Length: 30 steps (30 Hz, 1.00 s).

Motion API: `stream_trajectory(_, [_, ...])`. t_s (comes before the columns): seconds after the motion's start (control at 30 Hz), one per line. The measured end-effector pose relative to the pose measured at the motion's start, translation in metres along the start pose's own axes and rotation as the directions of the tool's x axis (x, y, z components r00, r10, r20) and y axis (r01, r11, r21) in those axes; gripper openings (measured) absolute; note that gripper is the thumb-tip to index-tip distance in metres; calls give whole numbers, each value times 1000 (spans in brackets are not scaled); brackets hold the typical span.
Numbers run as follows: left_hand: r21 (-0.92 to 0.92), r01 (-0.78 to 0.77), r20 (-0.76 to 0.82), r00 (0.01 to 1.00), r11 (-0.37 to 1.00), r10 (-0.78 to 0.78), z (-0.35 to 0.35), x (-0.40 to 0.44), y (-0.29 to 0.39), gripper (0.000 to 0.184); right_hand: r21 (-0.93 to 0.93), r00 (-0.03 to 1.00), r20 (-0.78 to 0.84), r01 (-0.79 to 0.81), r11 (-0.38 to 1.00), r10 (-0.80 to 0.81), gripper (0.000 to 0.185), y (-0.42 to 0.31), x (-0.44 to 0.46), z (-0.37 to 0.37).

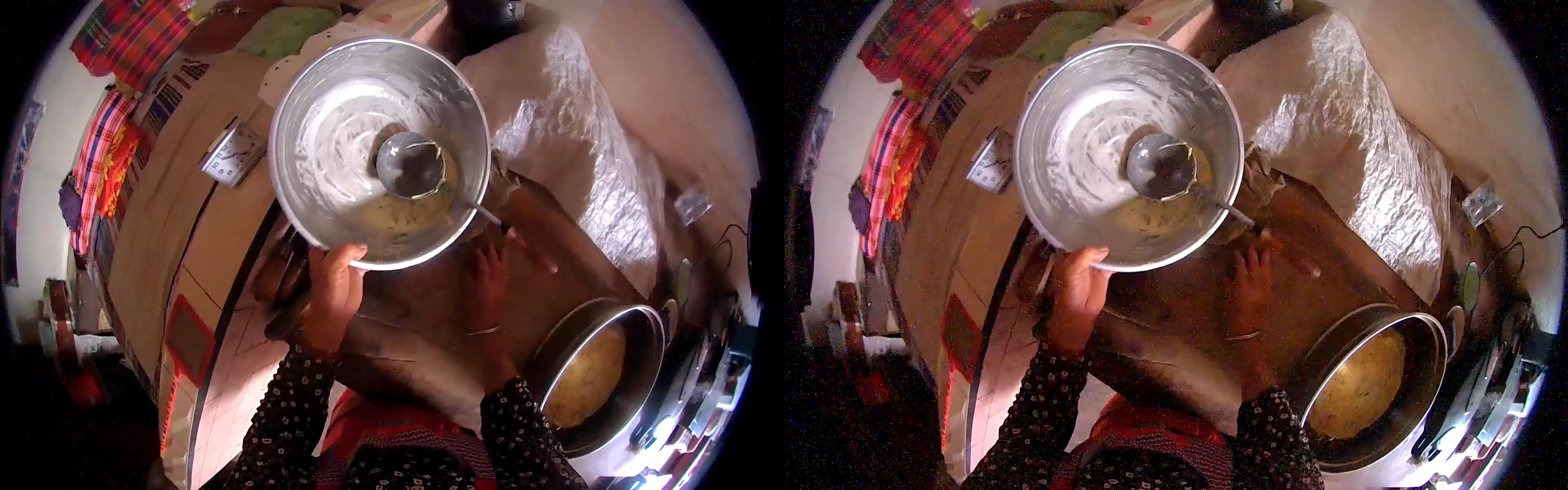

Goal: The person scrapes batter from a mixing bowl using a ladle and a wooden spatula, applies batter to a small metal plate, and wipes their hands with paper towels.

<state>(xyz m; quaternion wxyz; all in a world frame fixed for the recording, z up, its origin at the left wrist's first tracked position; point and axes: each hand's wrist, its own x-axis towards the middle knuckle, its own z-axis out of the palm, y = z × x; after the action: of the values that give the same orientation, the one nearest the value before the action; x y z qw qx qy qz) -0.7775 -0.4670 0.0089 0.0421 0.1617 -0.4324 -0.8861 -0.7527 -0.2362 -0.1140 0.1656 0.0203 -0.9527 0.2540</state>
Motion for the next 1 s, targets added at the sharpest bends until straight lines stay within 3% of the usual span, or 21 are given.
stream_trajectory(0.13, [6,-33,0,999,999,33,17,21,-11,58,-41,1000,-4,8,999,-8,48,-12,4,-4])
stream_trajectory(0.37, [50,-49,-71,996,998,53,9,56,-38,55,-5,999,34,-18,1000,18,46,-17,6,-7])
stream_trajectory(1.0, [63,10,-147,989,998,-1,29,51,-45,63,-6,999,40,2,1000,-2,45,-16,6,-6])
